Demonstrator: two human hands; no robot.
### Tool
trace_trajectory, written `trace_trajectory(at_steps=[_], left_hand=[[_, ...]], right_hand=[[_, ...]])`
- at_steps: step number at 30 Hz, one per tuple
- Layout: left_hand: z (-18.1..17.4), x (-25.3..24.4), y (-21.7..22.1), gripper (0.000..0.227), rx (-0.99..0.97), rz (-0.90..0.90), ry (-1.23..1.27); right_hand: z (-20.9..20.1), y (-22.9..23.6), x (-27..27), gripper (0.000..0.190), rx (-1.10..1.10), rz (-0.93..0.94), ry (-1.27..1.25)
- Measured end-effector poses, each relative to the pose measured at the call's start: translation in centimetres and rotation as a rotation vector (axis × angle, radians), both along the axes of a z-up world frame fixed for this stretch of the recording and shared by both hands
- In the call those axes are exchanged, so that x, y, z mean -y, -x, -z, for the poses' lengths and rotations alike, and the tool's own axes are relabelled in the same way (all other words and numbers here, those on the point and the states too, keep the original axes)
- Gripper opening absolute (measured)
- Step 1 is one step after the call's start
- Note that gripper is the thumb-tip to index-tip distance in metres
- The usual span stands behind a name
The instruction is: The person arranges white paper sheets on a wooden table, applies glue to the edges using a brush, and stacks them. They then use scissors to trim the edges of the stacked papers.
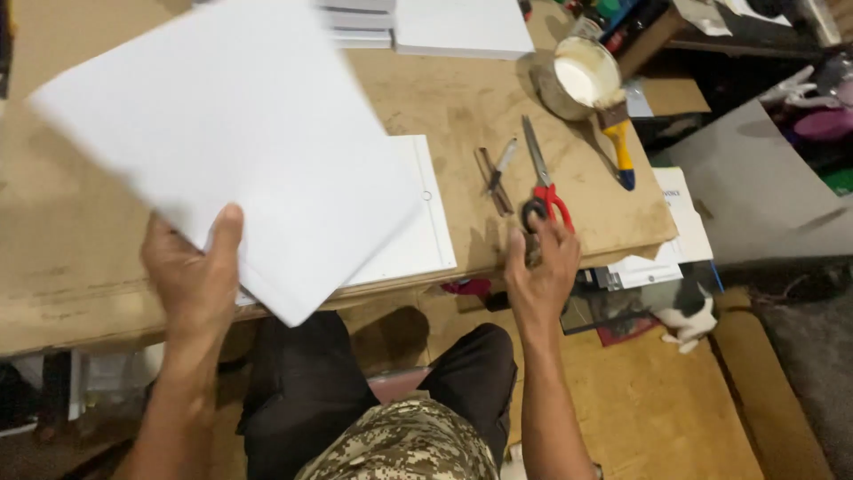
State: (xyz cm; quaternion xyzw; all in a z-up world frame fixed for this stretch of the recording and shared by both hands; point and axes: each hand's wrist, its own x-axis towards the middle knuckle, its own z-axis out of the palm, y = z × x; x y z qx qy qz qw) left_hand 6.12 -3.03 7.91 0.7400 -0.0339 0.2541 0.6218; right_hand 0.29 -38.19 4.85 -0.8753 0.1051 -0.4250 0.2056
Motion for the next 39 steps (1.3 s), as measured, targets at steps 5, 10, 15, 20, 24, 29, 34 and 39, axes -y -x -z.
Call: trace_trajectory(at_steps=[5, 10, 15, 20, 24, 29, 34, 39], left_hand=[[-1.4, 0.1, 2.4, 0.033, -0.247, -0.042, 0.039], [-1.1, -0.5, 3.2, 0.053, -0.297, -0.036, 0.111], [1.0, -3.8, 2.9, 0.032, -0.474, -0.005, 0.287], [0.9, -2.0, 3.5, 0.04, -0.468, 0.017, 0.598], [7.5, 1.2, 4.5, 0.034, -0.511, -0.043, 0.661], [2.3, 4.2, 6.2, 0.036, -0.671, 0.067, 0.683], [0.1, -0.4, 5.4, 0.039, -0.553, 0.03, 0.477], [2.6, -3.0, 2.6, 0.044, -0.581, 0.015, 0.116]], right_hand=[[-2.5, -7.1, 1.5, 0.092, -0.628, 0.066, -0.059], [0.6, -9.9, 5.3, 0.042, -0.422, -0.055, 0.202], [2.5, -9.9, 11.4, 0.021, -0.123, -0.224, 0.406], [2.9, -7.2, 10.8, 0.032, 0.027, -0.128, 0.357], [0.9, 1.1, -1.9, 0.034, -0.171, -0.048, -0.1], [3.8, 3.7, -7.4, 0.025, -0.515, -0.33, -1.298], [-1.5, 1.7, -5.2, 0.02, -0.422, -0.261, -0.984], [-0.7, -2.7, -3.4, 0.026, -0.439, -0.338, -0.663]])
